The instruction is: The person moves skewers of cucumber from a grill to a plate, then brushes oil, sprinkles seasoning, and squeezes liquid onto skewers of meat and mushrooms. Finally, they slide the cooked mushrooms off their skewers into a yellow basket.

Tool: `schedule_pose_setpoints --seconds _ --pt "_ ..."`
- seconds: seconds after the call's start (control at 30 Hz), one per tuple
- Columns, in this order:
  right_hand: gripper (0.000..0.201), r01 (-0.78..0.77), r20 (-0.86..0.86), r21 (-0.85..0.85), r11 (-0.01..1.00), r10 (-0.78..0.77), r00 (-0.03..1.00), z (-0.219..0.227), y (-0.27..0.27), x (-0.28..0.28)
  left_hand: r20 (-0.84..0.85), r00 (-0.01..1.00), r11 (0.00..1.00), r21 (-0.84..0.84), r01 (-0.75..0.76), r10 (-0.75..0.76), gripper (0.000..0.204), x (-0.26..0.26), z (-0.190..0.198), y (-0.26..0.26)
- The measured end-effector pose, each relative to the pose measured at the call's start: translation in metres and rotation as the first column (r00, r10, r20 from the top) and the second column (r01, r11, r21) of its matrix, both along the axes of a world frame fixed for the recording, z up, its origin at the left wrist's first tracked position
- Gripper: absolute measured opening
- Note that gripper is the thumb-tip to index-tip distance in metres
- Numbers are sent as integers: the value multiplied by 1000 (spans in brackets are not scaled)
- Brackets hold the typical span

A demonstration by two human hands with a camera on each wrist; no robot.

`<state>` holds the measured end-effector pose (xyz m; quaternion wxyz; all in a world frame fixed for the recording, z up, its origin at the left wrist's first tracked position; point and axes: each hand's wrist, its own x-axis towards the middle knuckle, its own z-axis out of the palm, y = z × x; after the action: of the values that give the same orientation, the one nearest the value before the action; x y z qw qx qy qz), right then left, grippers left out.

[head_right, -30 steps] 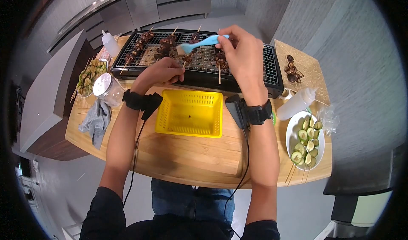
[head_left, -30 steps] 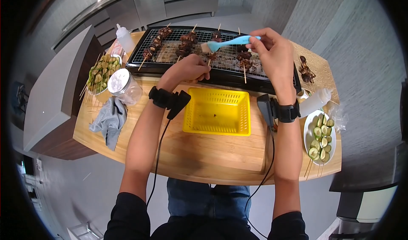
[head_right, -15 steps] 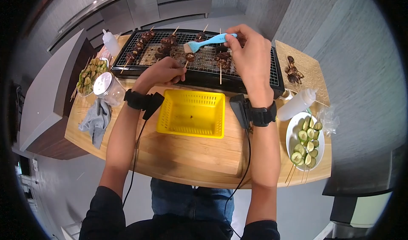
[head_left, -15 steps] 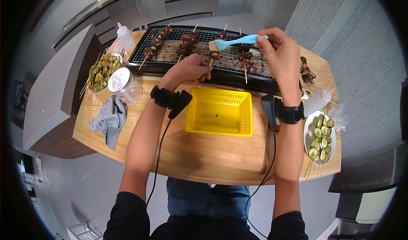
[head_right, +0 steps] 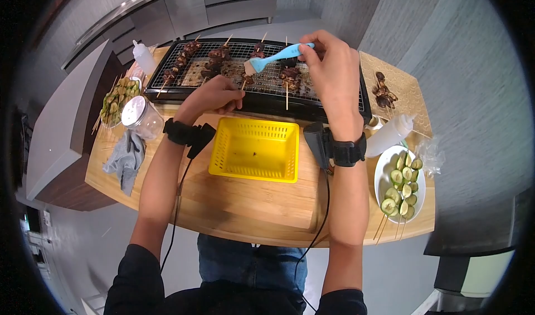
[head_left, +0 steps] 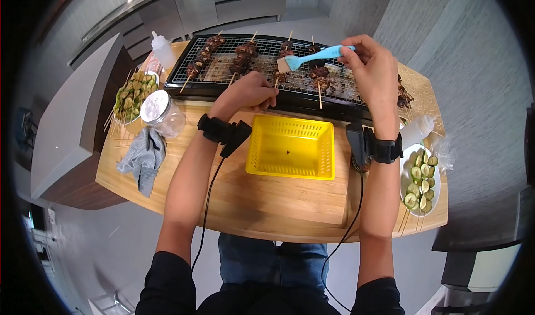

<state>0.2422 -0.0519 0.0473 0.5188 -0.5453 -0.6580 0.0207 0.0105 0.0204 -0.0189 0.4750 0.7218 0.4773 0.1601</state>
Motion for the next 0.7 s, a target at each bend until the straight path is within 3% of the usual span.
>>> schedule_pose_setpoints --seconds 0.2,0.4,0.57,0.7 --pt "11 -70 -41 -9 998 69 997 -2 1 -6 -62 998 998 63 -20 24 32 0 3 -1" --pt "12 19 75 -115 993 -10 997 -4 2 6 -28 1000 999 52 -2 3 28 -2 -1 1" --pt "14 3 -87 -95 995 -11 996 3 0 8 -24 999 998 60 -20 21 32 0 -4 0" --pt "14 52 -72 -12 999 -53 996 3 1 9 -48 997 994 95 -58 63 31 2 5 -5"
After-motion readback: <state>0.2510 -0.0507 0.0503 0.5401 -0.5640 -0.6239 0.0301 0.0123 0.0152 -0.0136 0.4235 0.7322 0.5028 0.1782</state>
